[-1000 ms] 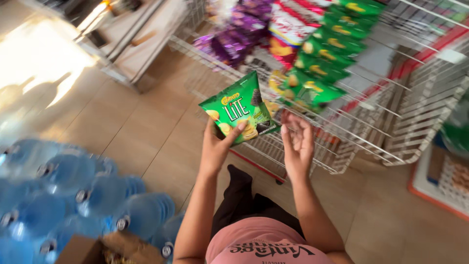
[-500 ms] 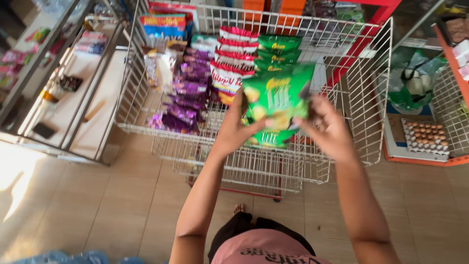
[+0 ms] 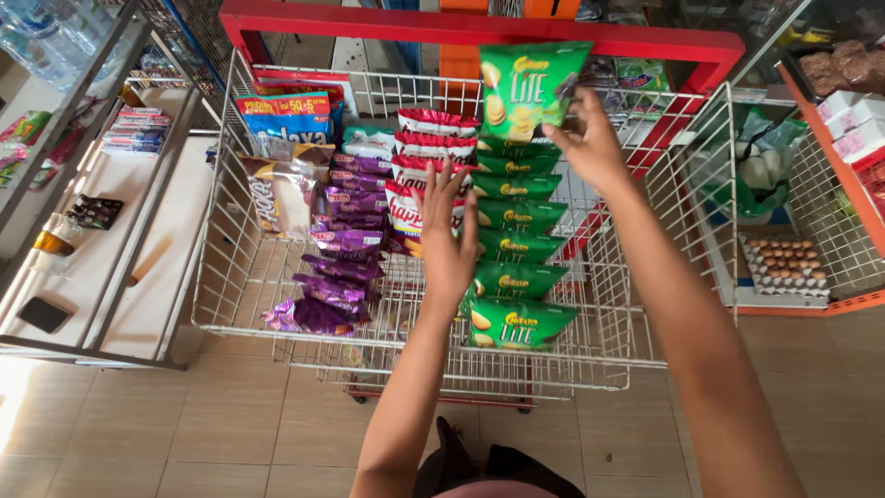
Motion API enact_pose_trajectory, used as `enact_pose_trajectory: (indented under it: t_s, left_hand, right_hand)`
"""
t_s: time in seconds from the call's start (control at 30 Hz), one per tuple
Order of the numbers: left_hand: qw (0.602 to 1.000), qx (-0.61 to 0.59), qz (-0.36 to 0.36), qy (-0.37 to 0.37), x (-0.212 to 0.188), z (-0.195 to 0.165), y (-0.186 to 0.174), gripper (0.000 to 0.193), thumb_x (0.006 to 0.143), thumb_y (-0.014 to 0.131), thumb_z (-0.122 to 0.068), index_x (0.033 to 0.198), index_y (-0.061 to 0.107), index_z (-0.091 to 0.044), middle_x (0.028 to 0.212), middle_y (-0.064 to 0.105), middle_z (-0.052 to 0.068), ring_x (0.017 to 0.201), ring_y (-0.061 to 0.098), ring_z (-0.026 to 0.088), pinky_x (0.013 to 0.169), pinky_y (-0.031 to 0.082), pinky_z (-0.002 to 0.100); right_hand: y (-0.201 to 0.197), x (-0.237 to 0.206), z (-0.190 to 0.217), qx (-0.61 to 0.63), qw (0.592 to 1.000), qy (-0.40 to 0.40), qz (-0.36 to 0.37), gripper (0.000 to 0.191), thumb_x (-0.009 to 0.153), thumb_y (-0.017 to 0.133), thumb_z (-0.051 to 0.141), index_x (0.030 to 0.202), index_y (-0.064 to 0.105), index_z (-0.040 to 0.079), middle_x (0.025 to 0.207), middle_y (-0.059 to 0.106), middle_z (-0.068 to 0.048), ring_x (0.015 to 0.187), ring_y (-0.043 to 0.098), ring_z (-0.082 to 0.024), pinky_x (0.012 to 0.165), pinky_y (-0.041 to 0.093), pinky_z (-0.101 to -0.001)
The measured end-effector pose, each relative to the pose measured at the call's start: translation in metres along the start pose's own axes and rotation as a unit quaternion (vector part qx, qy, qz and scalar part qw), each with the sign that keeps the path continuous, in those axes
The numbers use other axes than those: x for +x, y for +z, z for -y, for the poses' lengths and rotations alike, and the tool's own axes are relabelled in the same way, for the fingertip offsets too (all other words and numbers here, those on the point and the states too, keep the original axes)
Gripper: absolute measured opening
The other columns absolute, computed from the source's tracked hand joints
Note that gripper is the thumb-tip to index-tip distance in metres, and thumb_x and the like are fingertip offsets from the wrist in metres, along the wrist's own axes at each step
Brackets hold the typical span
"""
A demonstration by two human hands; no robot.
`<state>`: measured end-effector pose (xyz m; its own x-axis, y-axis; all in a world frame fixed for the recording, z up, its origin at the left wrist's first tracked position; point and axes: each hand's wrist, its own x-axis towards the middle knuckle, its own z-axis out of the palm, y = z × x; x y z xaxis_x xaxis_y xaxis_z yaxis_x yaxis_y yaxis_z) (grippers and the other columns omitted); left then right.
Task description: The person repeatedly picks snack bags from a cardboard box on the floor and places them into a wire shopping cart, arranging them in neat rows. The person handles purple, red, and green snack bags, stacking them vertically in the cart.
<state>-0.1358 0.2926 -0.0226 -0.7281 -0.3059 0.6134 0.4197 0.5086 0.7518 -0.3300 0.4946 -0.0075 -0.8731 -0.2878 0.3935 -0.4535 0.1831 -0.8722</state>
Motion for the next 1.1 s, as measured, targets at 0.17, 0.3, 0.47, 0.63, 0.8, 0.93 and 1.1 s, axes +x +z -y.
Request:
enact_pose_trajectory:
  t_s: [0.17,0.3,0.47,0.63,0.8,0.93,1.1]
  left_hand:
    - [1.000,0.009,-0.027,0.003,0.004,-0.001,-0.005,0.034,0.107,0.056,-0.011,0.140,0.060,-0.005,0.160,0.050,0.014,0.159,0.030,0.038,0.130,0.009,0.061]
    - [0.999,0.015,-0.027,-0.007,0.003,0.000,-0.005,0.032,0.106,0.058,-0.010,0.137,0.061,-0.005,0.158,0.051,0.013,0.158,0.031,0.039,0.130,0.012,0.060]
    - [0.999,0.026,-0.021,-0.013,0.003,0.005,-0.002,0.032,0.105,0.058,-0.010,0.136,0.063,-0.006,0.156,0.053,0.014,0.156,0.032,0.040,0.129,0.012,0.060]
    - [0.999,0.039,-0.026,-0.021,-0.001,0.013,0.001,0.031,0.105,0.059,-0.012,0.135,0.063,-0.005,0.153,0.055,0.015,0.155,0.035,0.040,0.129,0.014,0.060]
    - [0.998,0.021,-0.044,-0.028,-0.006,0.022,0.003,0.026,0.107,0.060,-0.013,0.132,0.064,-0.006,0.152,0.056,0.014,0.155,0.036,0.039,0.129,0.024,0.055]
    - [0.997,0.026,-0.070,0.004,-0.006,0.016,-0.007,0.027,0.106,0.057,-0.009,0.133,0.063,-0.008,0.153,0.056,0.012,0.157,0.038,0.037,0.130,0.028,0.053]
    - [0.993,0.044,-0.107,0.004,-0.046,-0.040,-0.033,0.043,0.105,0.055,-0.002,0.147,0.053,-0.011,0.164,0.045,0.012,0.164,0.027,0.035,0.136,0.013,0.059]
  right_hand:
    - [0.009,0.000,-0.015,-0.068,0.997,0.040,0.009,0.065,0.100,0.073,0.015,0.152,0.036,0.005,0.133,0.063,-0.016,0.116,0.065,-0.021,0.092,0.058,-0.0332]
    - [0.013,-0.004,-0.017,-0.078,0.993,0.092,-0.004,0.068,0.099,0.070,0.022,0.154,0.034,0.003,0.134,0.059,-0.013,0.102,0.069,-0.023,0.078,0.057,-0.0333]
    - [0.015,-0.001,-0.022,-0.145,0.988,0.036,-0.034,0.064,0.101,0.071,0.019,0.151,0.034,0.002,0.131,0.063,-0.013,0.107,0.069,-0.021,0.079,0.059,-0.0327]
    - [0.021,-0.007,-0.029,-0.145,0.986,-0.028,-0.084,0.062,0.102,0.074,0.016,0.150,0.036,0.003,0.135,0.063,-0.016,0.124,0.065,-0.025,0.096,0.057,-0.0387]
    - [0.022,-0.027,-0.012,-0.268,0.944,-0.140,-0.134,0.081,0.102,0.082,0.014,0.160,0.026,0.000,0.155,0.040,-0.026,0.147,0.037,-0.040,0.123,0.031,-0.0515]
    - [0.028,-0.067,0.046,-0.255,0.948,-0.169,-0.092,0.072,0.107,0.080,0.014,0.161,0.034,0.005,0.159,0.038,-0.019,0.152,0.035,-0.036,0.131,0.029,-0.0479]
    - [0.050,-0.155,0.137,-0.176,0.960,-0.218,0.012,0.054,0.114,0.071,0.009,0.158,0.039,0.009,0.162,0.036,-0.013,0.154,0.039,-0.028,0.127,0.037,-0.0399]
